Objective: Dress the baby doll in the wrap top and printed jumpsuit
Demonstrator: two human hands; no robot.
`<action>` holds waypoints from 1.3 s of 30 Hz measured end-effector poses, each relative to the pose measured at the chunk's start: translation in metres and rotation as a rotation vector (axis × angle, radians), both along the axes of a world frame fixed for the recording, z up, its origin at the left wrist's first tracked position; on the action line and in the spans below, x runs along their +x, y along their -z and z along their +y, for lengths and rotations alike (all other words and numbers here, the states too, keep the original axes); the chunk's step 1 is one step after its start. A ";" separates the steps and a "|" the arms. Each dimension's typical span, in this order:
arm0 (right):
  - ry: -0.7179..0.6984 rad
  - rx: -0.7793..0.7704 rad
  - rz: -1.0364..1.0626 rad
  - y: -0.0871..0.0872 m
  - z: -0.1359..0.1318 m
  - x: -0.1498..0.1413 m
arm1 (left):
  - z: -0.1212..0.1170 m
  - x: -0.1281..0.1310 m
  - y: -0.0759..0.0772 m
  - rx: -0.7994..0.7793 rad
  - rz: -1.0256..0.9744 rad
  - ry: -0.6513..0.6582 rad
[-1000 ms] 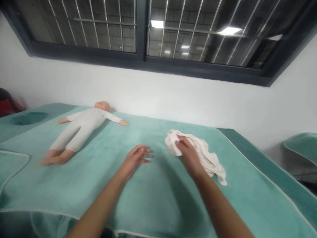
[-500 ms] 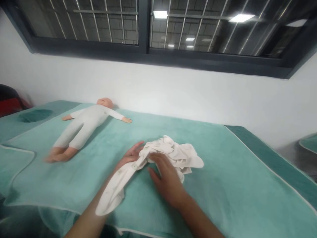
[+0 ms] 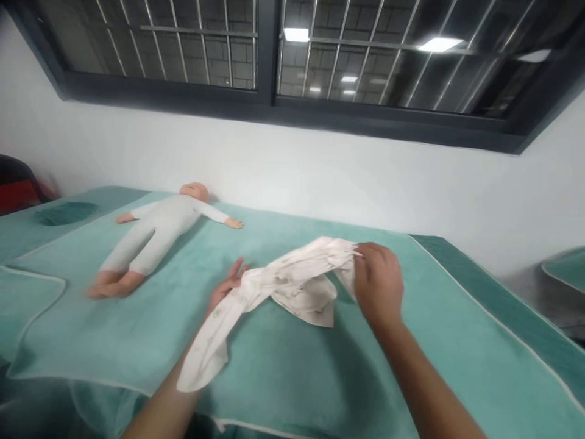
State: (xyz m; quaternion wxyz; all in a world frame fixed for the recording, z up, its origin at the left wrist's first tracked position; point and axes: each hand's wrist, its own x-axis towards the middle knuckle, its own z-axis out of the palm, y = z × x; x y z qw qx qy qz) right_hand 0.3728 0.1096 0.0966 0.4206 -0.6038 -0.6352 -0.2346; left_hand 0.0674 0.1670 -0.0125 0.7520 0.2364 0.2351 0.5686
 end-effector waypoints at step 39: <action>-1.009 -1.140 0.842 0.018 -0.091 -0.092 | -0.046 -0.015 -0.032 -0.005 0.059 -0.011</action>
